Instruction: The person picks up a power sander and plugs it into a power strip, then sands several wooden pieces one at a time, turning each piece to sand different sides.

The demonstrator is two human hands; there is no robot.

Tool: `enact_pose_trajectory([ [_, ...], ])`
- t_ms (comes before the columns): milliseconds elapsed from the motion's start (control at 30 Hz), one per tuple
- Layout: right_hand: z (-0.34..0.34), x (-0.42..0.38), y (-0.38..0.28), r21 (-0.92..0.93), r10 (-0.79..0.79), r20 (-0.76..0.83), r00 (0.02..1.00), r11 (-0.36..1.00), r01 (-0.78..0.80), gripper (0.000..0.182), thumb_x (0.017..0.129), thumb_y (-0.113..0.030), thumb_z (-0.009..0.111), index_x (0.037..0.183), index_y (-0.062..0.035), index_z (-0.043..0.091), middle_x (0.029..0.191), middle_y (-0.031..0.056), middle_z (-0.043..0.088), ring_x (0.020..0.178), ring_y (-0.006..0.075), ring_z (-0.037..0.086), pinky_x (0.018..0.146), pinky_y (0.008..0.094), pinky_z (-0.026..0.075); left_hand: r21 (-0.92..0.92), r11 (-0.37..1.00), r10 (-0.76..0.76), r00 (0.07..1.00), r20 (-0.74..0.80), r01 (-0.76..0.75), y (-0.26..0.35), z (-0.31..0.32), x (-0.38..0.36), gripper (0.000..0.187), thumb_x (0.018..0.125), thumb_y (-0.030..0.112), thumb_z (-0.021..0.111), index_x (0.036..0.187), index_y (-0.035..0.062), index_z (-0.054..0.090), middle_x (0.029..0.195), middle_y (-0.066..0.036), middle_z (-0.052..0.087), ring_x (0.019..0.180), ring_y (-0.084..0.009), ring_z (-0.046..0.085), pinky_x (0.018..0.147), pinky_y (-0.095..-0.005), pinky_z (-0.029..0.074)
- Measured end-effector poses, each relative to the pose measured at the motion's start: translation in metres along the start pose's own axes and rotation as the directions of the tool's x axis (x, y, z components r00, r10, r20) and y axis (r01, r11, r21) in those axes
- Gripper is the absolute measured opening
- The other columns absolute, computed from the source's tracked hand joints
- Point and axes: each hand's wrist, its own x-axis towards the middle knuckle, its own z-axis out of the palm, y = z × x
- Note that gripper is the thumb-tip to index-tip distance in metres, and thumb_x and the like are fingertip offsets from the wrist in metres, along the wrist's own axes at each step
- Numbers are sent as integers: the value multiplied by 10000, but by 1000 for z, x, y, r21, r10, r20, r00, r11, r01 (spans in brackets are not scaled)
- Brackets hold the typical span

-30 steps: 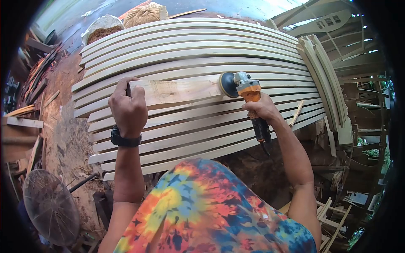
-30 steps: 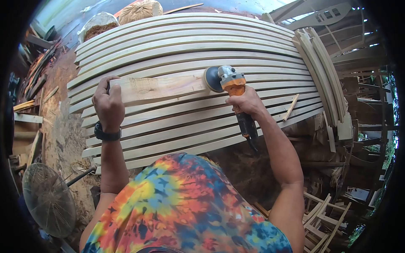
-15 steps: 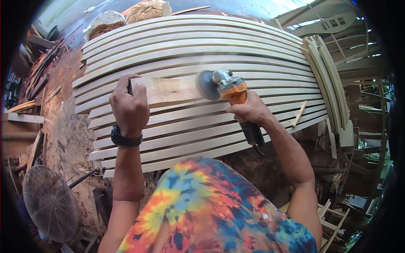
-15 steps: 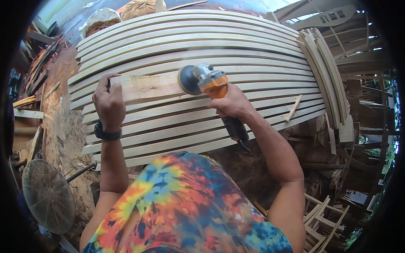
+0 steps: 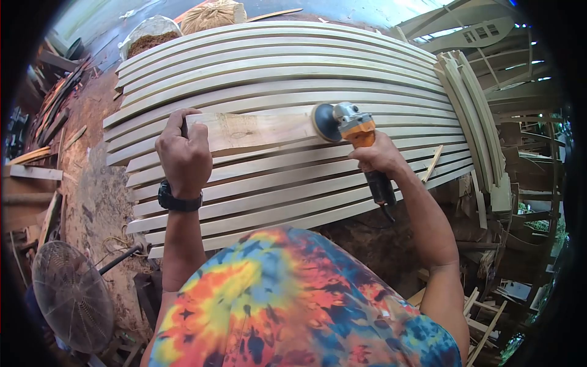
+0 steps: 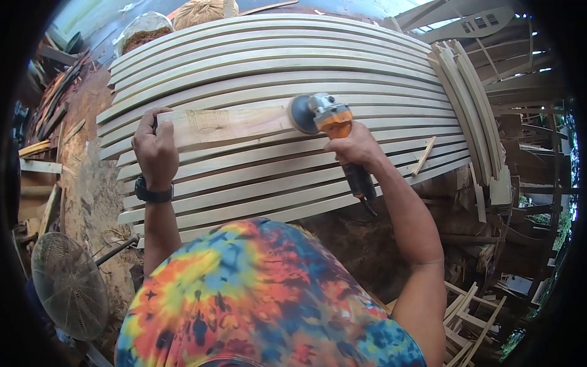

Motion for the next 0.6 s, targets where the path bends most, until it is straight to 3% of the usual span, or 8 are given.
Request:
enact_pose_trajectory([
  [100,-15,2,11,-35,32,-91,995,999,-35,320,751,-114,809,990,-5,625,754,41,617,593,115,611,545,275,517,3,1000,7,1000,-10,-7,-6,2,0,204,855,94,548,941,-24,690,573,-47,489,518,-117,425,497,-321,356],
  [200,-18,2,18,33,27,-95,995,999,-24,322,762,-120,814,993,0,623,749,43,619,594,116,616,545,275,519,1,1000,4,1000,-20,-4,-7,2,1,207,855,98,551,944,-25,692,576,-47,485,521,-119,418,498,-322,350],
  [600,15,-3,-13,11,-17,-32,999,1000,18,296,768,-95,803,968,5,609,719,35,596,574,102,585,517,261,497,30,999,-13,1000,15,13,3,-1,0,207,855,97,557,957,-21,693,572,-63,500,511,-141,442,504,-333,371],
])
